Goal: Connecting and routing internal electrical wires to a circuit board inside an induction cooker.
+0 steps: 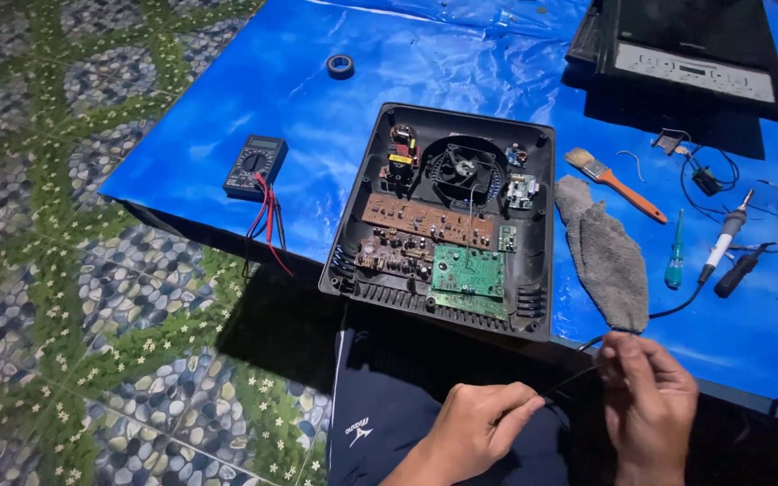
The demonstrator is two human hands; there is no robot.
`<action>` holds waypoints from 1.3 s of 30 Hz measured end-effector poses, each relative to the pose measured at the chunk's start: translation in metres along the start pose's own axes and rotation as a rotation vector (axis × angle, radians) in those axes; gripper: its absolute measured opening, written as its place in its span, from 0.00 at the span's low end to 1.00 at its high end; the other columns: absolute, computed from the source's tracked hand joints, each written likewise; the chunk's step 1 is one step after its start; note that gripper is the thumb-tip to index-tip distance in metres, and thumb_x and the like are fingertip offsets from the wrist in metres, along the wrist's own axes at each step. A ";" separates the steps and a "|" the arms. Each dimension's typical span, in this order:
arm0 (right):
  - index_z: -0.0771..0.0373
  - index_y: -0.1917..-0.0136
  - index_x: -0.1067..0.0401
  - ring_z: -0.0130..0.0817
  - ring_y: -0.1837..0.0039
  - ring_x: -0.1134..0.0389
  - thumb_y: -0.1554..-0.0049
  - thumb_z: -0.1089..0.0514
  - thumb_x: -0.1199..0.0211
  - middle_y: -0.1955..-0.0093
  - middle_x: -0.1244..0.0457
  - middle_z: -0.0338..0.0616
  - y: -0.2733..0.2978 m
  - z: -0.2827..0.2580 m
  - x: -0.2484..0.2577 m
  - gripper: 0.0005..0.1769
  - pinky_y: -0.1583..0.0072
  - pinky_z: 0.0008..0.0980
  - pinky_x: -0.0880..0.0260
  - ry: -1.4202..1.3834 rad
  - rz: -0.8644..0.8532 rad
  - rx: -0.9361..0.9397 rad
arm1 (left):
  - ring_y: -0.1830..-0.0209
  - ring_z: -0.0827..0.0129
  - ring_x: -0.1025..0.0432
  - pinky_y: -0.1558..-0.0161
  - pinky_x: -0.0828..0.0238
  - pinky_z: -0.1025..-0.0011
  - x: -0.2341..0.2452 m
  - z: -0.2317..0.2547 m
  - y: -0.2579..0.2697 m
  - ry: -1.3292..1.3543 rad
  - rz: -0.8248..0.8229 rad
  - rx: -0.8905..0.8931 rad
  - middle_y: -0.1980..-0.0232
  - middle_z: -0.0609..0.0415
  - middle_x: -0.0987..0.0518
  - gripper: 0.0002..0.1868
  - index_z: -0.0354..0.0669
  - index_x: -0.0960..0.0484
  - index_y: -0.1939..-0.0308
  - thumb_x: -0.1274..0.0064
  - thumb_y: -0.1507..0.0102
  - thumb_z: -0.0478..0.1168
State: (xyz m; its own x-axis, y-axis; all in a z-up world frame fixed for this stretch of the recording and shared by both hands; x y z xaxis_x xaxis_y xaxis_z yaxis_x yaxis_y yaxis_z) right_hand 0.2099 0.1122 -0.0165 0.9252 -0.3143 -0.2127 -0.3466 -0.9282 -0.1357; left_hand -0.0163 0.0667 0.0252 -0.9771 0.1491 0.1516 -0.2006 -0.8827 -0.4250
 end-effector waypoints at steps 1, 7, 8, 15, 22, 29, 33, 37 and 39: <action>0.70 0.45 0.26 0.25 0.57 0.37 0.32 0.61 0.41 0.56 0.34 0.46 -0.002 -0.001 0.000 0.09 0.53 0.19 0.36 0.001 0.000 -0.002 | 0.83 0.69 0.33 0.77 0.36 0.74 0.000 -0.001 0.000 0.000 0.000 0.002 0.72 0.52 0.19 0.03 0.34 0.17 0.61 0.45 0.33 0.30; 0.69 0.44 0.25 0.22 0.59 0.40 0.33 0.62 0.40 0.56 0.35 0.43 -0.008 -0.012 -0.013 0.08 0.56 0.18 0.39 0.093 -0.040 0.026 | 0.84 0.66 0.33 0.78 0.37 0.73 0.002 -0.002 -0.001 -0.025 -0.003 -0.043 0.72 0.50 0.19 0.04 0.33 0.19 0.63 0.46 0.33 0.29; 0.68 0.44 0.25 0.22 0.59 0.39 0.32 0.61 0.40 0.57 0.35 0.42 -0.009 -0.016 -0.013 0.08 0.56 0.18 0.38 0.112 -0.026 0.053 | 0.82 0.65 0.32 0.77 0.36 0.71 0.001 0.000 0.000 -0.048 -0.035 -0.065 0.71 0.51 0.20 0.03 0.34 0.20 0.63 0.46 0.33 0.29; 0.66 0.37 0.28 0.20 0.58 0.39 0.33 0.62 0.41 0.55 0.36 0.41 -0.012 -0.025 -0.023 0.12 0.58 0.15 0.39 0.082 -0.021 0.087 | 0.82 0.64 0.32 0.76 0.35 0.71 0.002 0.004 0.001 -0.005 -0.055 -0.078 0.69 0.49 0.20 0.02 0.33 0.20 0.62 0.46 0.33 0.28; 0.71 0.27 0.37 0.32 0.54 0.34 0.33 0.68 0.41 0.52 0.35 0.53 -0.001 -0.043 -0.036 0.21 0.54 0.25 0.33 0.369 0.019 0.220 | 0.84 0.70 0.37 0.79 0.41 0.75 0.005 -0.004 0.002 0.077 0.010 -0.049 0.73 0.51 0.22 0.04 0.31 0.18 0.62 0.47 0.33 0.28; 0.76 0.39 0.29 0.39 0.48 0.29 0.41 0.75 0.42 0.46 0.30 0.59 0.004 -0.058 -0.059 0.16 0.42 0.34 0.25 0.449 -0.176 0.354 | 0.83 0.74 0.42 0.78 0.45 0.74 0.018 -0.013 0.003 0.167 0.121 0.034 0.76 0.56 0.26 0.04 0.32 0.19 0.61 0.49 0.32 0.29; 0.75 0.46 0.24 0.37 0.53 0.27 0.46 0.79 0.29 0.49 0.28 0.57 0.013 -0.077 -0.079 0.14 0.51 0.29 0.28 0.733 -0.171 0.745 | 0.82 0.75 0.41 0.77 0.45 0.75 0.028 -0.013 0.002 0.181 0.214 0.050 0.77 0.58 0.27 0.07 0.34 0.20 0.65 0.49 0.31 0.31; 0.77 0.48 0.23 0.40 0.52 0.27 0.46 0.80 0.29 0.48 0.28 0.59 0.012 -0.080 -0.083 0.13 0.49 0.32 0.28 0.768 -0.171 0.783 | 0.82 0.76 0.42 0.77 0.46 0.76 0.030 -0.009 0.004 0.198 0.187 0.050 0.77 0.59 0.28 0.07 0.33 0.20 0.64 0.50 0.31 0.30; 0.77 0.47 0.22 0.43 0.48 0.27 0.43 0.80 0.27 0.47 0.28 0.60 0.008 -0.079 -0.079 0.12 0.46 0.35 0.28 0.803 -0.128 0.848 | 0.81 0.76 0.43 0.77 0.47 0.76 0.028 -0.006 0.004 0.172 0.131 0.040 0.74 0.58 0.26 0.04 0.32 0.18 0.60 0.48 0.32 0.29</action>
State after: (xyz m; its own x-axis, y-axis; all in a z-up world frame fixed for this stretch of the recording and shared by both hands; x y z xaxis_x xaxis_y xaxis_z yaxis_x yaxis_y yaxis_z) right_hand 0.1464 0.1140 0.0755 0.6877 -0.5452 0.4794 0.0445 -0.6274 -0.7774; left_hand -0.0452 0.0701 0.0220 -0.9930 0.1026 -0.0586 -0.0714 -0.9161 -0.3945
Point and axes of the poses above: each hand's wrist, its own y-axis away from the middle knuckle, its own x-axis out of the back of the hand, z = x × y, the point moved 6 cm from there along -y, towards the middle knuckle
